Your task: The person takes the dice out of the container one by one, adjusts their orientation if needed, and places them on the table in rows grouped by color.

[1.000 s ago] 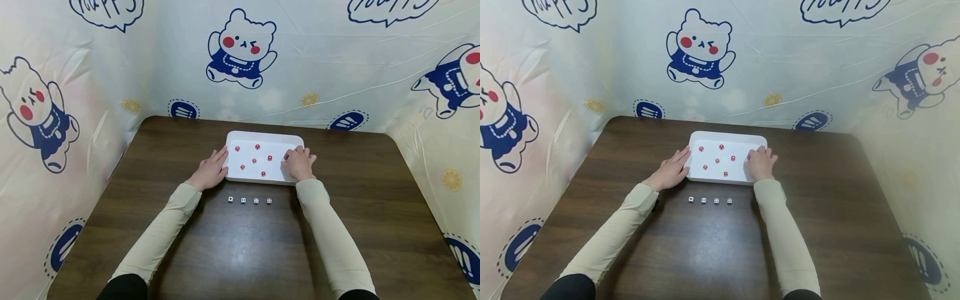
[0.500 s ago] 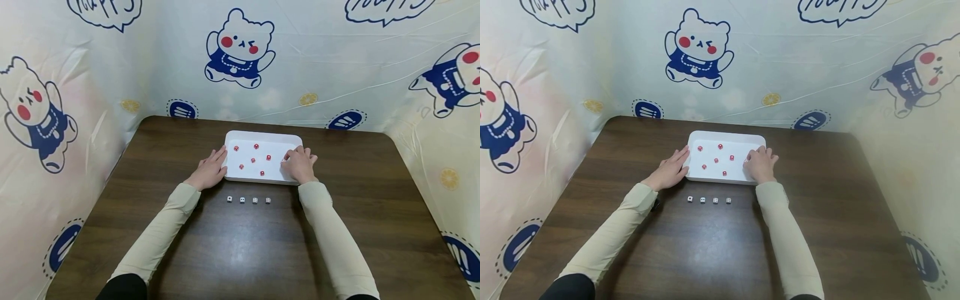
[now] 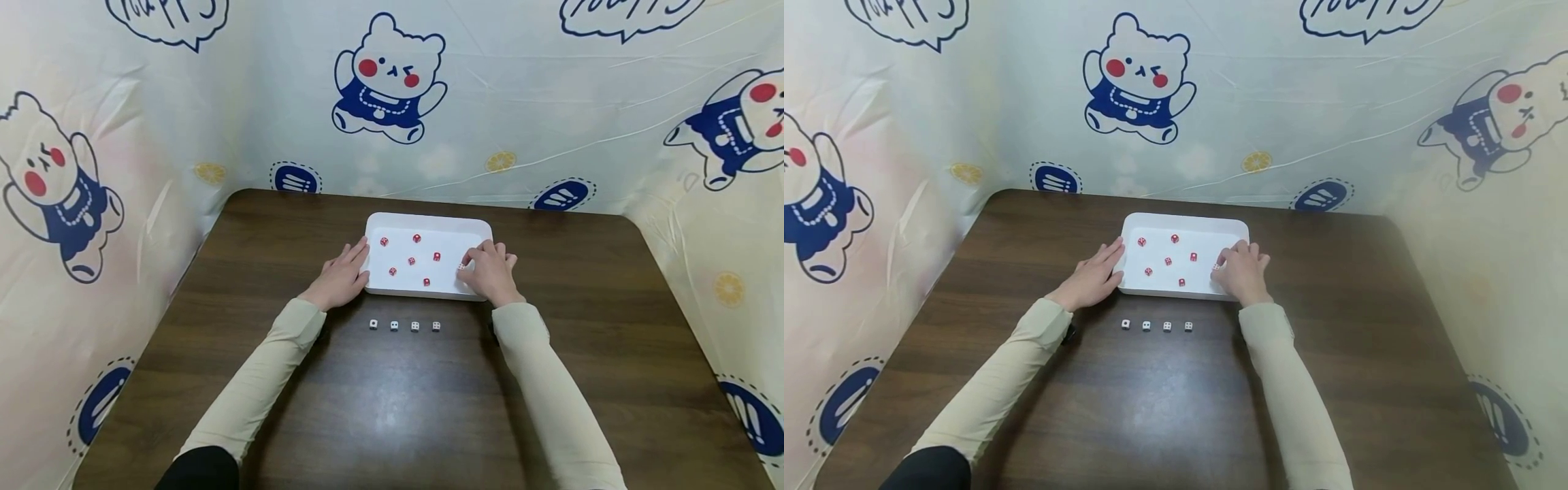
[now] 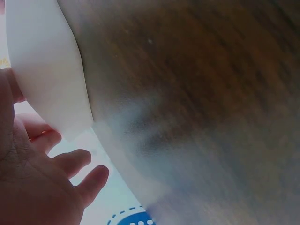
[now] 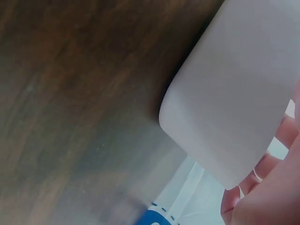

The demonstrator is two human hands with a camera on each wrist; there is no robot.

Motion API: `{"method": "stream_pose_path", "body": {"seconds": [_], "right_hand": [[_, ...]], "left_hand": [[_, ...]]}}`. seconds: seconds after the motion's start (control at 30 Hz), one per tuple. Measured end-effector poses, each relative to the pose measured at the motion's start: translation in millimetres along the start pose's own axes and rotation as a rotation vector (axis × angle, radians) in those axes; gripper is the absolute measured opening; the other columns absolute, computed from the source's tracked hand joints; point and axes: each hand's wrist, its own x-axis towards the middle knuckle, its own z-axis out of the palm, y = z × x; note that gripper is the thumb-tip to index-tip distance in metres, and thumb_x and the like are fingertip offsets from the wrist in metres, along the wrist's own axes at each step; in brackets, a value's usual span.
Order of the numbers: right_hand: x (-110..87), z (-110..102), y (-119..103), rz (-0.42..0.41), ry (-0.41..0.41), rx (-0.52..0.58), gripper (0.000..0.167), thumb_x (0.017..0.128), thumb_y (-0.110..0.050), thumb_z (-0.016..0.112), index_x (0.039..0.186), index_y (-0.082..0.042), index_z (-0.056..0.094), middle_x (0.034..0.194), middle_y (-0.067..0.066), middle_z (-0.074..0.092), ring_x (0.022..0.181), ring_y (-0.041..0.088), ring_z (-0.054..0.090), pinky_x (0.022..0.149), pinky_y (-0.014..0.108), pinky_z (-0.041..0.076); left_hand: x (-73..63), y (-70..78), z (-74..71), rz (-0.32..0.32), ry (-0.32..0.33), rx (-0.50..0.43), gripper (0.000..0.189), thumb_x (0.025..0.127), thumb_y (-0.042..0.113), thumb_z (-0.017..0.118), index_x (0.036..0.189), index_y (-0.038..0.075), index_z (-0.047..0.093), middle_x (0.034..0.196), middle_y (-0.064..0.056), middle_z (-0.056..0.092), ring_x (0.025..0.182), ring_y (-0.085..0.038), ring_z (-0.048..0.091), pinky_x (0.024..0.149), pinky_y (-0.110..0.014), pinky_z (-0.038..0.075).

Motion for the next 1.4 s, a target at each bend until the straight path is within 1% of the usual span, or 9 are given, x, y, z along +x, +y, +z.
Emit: {"method": "stream_pose_path", "body": {"seconds": [0.3, 0.67, 0.87, 1.03, 1.23, 1.4], "right_hand": [[-12.1, 1.0, -0.7, -0.046, 0.026, -0.009, 0.017, 0.083, -0.029, 0.068, 0.091, -0.014, 0.067, 0.11, 0.012, 0.05, 0.111, 0.033, 0.036, 0.095, 0.057, 0.021], [-33.9, -5.0, -6.2, -0.097, 0.043, -0.001, 0.016, 0.085, -0.029, 0.067, 0.09, -0.013, 0.067, 0.106, 0.01, 0.054, 0.108, 0.033, 0.038, 0.091, 0.054, 0.02], [-44.0, -5.2, -6.6, -0.12, 0.079, -0.011, 0.018, 0.084, -0.031, 0.068, 0.088, -0.014, 0.068, 0.103, 0.009, 0.054, 0.104, 0.031, 0.04, 0.09, 0.054, 0.022], [-53.5, -7.6, -7.3, -0.145, 0.109, -0.003, 0.017, 0.083, -0.03, 0.068, 0.087, -0.014, 0.068, 0.1, 0.008, 0.054, 0.1, 0.031, 0.04, 0.087, 0.053, 0.022], [-65.9, -7.9, -7.7, -0.163, 0.096, 0.005, 0.016, 0.082, -0.028, 0.069, 0.088, -0.014, 0.068, 0.099, 0.006, 0.054, 0.097, 0.028, 0.04, 0.082, 0.049, 0.023], [-75.6, -6.8, -6.6, -0.157, 0.084, 0.013, 0.016, 0.081, -0.029, 0.071, 0.087, -0.014, 0.068, 0.098, 0.006, 0.055, 0.096, 0.028, 0.041, 0.081, 0.048, 0.022]], "left_hand": [[3.2, -1.3, 1.6, -0.007, -0.004, 0.003, 0.063, 0.102, 0.034, 0.04, 0.155, 0.011, 0.015, 0.165, 0.002, 0.002, 0.151, -0.034, 0.008, 0.114, -0.062, 0.018], [3.2, -0.5, 0.3, -0.007, 0.002, 0.002, 0.063, 0.101, 0.034, 0.04, 0.155, 0.011, 0.016, 0.165, 0.001, 0.003, 0.15, -0.034, 0.009, 0.113, -0.062, 0.019], [3.2, -0.7, 0.6, 0.001, 0.003, 0.004, 0.063, 0.102, 0.033, 0.039, 0.155, 0.01, 0.017, 0.164, 0.001, 0.003, 0.15, -0.035, 0.01, 0.113, -0.063, 0.019], [3.1, -1.1, 0.9, -0.003, 0.002, 0.005, 0.063, 0.102, 0.033, 0.039, 0.155, 0.011, 0.016, 0.164, 0.001, 0.003, 0.15, -0.034, 0.009, 0.113, -0.063, 0.019], [3.4, -0.5, 0.5, -0.006, 0.0, 0.003, 0.063, 0.101, 0.033, 0.04, 0.155, 0.01, 0.016, 0.165, 0.001, 0.003, 0.15, -0.035, 0.009, 0.113, -0.063, 0.018], [3.1, -0.3, 0.9, -0.007, -0.001, -0.001, 0.064, 0.101, 0.034, 0.041, 0.155, 0.011, 0.016, 0.165, 0.001, 0.002, 0.15, -0.035, 0.008, 0.113, -0.062, 0.018]]}}
